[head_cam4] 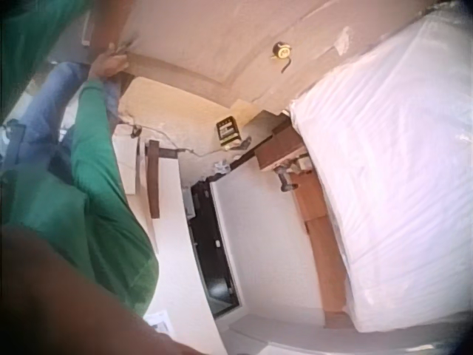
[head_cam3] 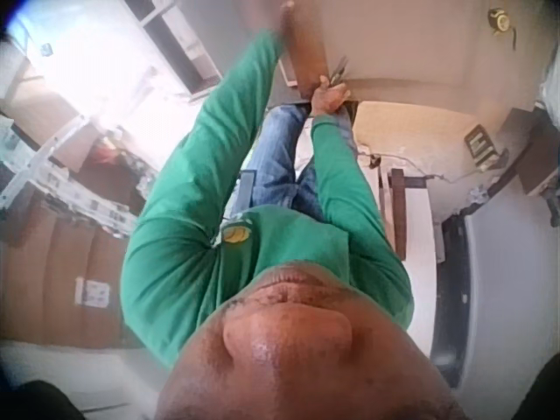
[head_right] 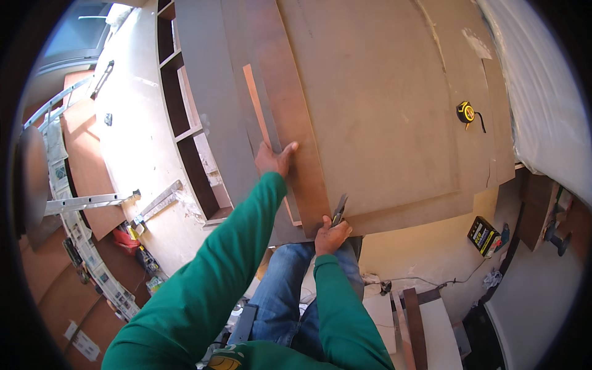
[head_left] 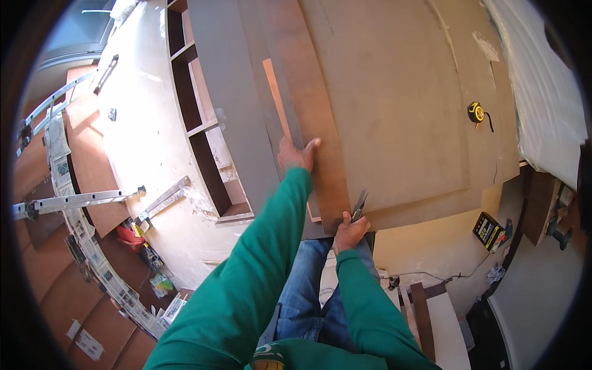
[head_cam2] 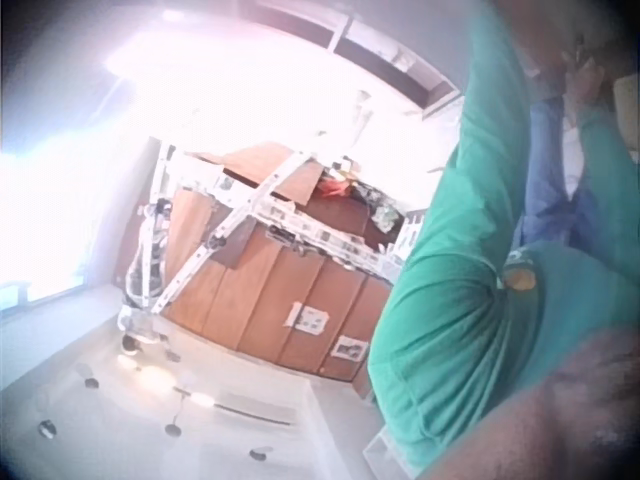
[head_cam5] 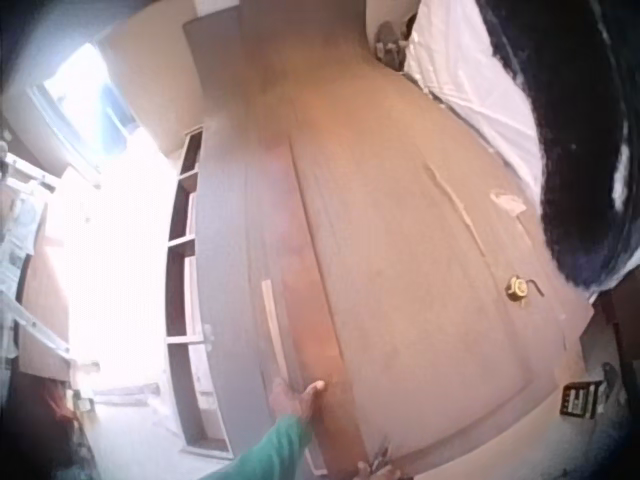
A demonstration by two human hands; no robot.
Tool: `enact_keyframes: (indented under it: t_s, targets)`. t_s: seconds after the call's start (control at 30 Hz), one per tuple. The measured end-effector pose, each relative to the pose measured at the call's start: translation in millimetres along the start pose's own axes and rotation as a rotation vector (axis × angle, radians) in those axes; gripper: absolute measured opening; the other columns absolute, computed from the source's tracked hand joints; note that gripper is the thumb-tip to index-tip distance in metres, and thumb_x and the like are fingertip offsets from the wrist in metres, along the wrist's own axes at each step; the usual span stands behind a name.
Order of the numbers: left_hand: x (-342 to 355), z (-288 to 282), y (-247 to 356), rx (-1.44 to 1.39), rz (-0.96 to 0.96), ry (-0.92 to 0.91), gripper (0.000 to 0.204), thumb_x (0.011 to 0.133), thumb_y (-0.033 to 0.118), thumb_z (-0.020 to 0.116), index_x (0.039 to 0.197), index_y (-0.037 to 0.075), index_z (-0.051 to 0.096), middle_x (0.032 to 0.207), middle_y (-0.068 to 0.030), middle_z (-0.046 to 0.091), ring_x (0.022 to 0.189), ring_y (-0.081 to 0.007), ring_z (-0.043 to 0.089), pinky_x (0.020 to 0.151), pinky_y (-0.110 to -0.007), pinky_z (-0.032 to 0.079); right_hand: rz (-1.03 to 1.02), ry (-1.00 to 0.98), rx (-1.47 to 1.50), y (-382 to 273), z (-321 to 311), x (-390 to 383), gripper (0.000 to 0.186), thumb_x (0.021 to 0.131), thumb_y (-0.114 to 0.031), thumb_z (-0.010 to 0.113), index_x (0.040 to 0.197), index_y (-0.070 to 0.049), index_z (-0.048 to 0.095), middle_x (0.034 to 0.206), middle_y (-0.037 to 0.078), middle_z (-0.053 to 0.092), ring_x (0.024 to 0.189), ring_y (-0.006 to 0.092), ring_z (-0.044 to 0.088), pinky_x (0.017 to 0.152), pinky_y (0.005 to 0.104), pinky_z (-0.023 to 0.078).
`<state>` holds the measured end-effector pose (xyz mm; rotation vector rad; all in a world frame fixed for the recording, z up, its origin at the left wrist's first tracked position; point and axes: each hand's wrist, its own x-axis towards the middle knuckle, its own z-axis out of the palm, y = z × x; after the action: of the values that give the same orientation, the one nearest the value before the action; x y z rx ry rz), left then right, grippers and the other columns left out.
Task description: The person measures a large sheet of wood with a tape measure and marks it with a pencil. They then use a straight edge and a utility knife to score and cut the wood into smaller pieces.
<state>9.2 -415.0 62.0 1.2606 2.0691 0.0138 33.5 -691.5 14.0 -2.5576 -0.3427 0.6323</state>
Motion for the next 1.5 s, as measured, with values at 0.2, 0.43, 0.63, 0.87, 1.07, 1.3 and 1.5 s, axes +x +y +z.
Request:
enact_keyframes:
  t_s: [0.2,0.43,0.63,0.87,1.07,1.3,1.5]
  targets:
    - [-49,22,-72,-0.100,0.131,0.134,0.073,0.070,0.042,0.095,0.118,-0.002,0.063,0.105,-0.0195,0.071,0.099,-0.0348,0.069,0.092,-0.042,0.054,0.062,-0.065,0.035,-2,-3,3,0.048,0.088,-0.026,0.081,0.097,0.010,0.051,0.098,0.032,0.054,0.099,0.0518,0.052,0.091,0.0565,0.040]
    - [-93,30,-78,0.059,0.017,0.053,0.086,0.067,0.032,0.098,0.132,-0.002,0.052,0.127,-0.0199,0.060,0.115,-0.0344,0.062,0.100,-0.041,0.052,0.148,-0.110,0.065,-17,-16,12,0.052,0.083,-0.026,0.086,0.101,0.010,0.053,0.101,0.032,0.056,0.100,0.0512,0.056,0.091,0.0533,0.043]
    - [-92,35,-70,0.031,-0.024,0.047,0.094,0.063,0.030,0.101,0.132,-0.004,0.049,0.129,-0.0214,0.058,0.118,-0.0328,0.061,0.102,-0.040,0.051,0.200,-0.117,0.090,-18,-16,17,0.051,0.082,-0.021,0.087,0.103,0.011,0.054,0.102,0.031,0.058,0.097,0.0511,0.058,0.090,0.0531,0.045]
    - [-70,32,-86,-0.105,-0.108,-0.107,0.091,0.061,0.032,0.101,0.128,-0.001,0.049,0.126,-0.0188,0.059,0.115,-0.0335,0.062,0.099,-0.044,0.052,0.230,-0.152,0.031,-24,-18,19,0.049,0.083,-0.019,0.087,0.102,0.011,0.054,0.102,0.030,0.058,0.096,0.0490,0.059,0.090,0.0517,0.045]
    - [-73,21,-80,-0.132,-0.116,-0.138,0.089,0.059,0.036,0.102,0.122,-0.002,0.053,0.115,-0.0160,0.064,0.107,-0.0296,0.063,0.095,-0.041,0.052,0.251,-0.158,0.056,-16,-17,20,0.053,0.082,-0.021,0.088,0.104,0.012,0.053,0.102,0.031,0.058,0.098,0.0497,0.059,0.091,0.0517,0.045]
    - [-71,22,-88,-0.095,-0.100,-0.090,0.087,0.058,0.035,0.103,0.120,-0.001,0.055,0.115,-0.0153,0.064,0.108,-0.0293,0.063,0.094,-0.040,0.053,0.295,-0.163,0.205,-9,-14,19,0.059,0.082,-0.022,0.088,0.114,0.014,0.054,0.112,0.032,0.063,0.107,0.0458,0.063,0.098,0.0472,0.047]
    - [-66,23,-90,-0.144,-0.078,-0.107,0.077,0.058,0.032,0.103,0.111,0.000,0.058,0.112,-0.0153,0.064,0.101,-0.0265,0.063,0.089,-0.039,0.053,0.356,-0.252,0.342,4,-12,23,0.061,0.083,-0.023,0.087,0.119,0.013,0.054,0.116,0.030,0.066,0.108,0.0409,0.066,0.099,0.0437,0.049]
